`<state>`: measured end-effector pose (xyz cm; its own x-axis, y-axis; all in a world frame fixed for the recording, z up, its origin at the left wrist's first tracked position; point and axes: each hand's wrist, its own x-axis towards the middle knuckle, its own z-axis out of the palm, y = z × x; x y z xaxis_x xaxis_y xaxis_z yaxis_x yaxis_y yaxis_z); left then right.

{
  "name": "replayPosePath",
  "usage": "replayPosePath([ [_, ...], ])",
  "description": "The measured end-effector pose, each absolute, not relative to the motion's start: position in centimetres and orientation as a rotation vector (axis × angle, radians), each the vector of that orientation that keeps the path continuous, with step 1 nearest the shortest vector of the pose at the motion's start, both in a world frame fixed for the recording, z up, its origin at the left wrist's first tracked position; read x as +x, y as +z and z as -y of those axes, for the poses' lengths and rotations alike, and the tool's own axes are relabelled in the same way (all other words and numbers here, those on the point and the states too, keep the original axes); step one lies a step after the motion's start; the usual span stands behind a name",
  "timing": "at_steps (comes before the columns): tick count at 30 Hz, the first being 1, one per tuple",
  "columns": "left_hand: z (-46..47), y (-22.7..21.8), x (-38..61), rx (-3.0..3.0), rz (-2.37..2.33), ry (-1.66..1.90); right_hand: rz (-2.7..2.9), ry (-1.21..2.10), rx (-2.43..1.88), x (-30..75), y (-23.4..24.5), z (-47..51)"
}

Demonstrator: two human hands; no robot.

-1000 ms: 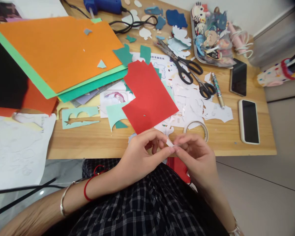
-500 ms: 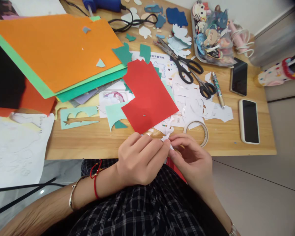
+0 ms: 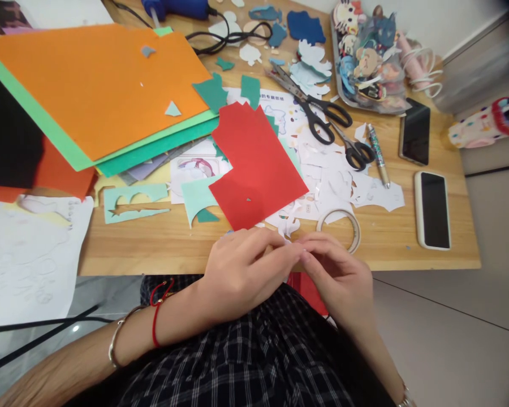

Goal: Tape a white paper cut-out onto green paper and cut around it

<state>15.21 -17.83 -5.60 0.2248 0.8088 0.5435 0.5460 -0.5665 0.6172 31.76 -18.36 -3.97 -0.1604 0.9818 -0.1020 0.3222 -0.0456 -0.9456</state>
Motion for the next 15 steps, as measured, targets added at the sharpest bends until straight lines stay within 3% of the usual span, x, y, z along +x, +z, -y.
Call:
replayPosePath([
  [15, 17.75, -5.62, 14.85, 1.781, -1.092, 1.219, 1.589, 1.326, -1.387, 31.88, -3.68, 18.22],
])
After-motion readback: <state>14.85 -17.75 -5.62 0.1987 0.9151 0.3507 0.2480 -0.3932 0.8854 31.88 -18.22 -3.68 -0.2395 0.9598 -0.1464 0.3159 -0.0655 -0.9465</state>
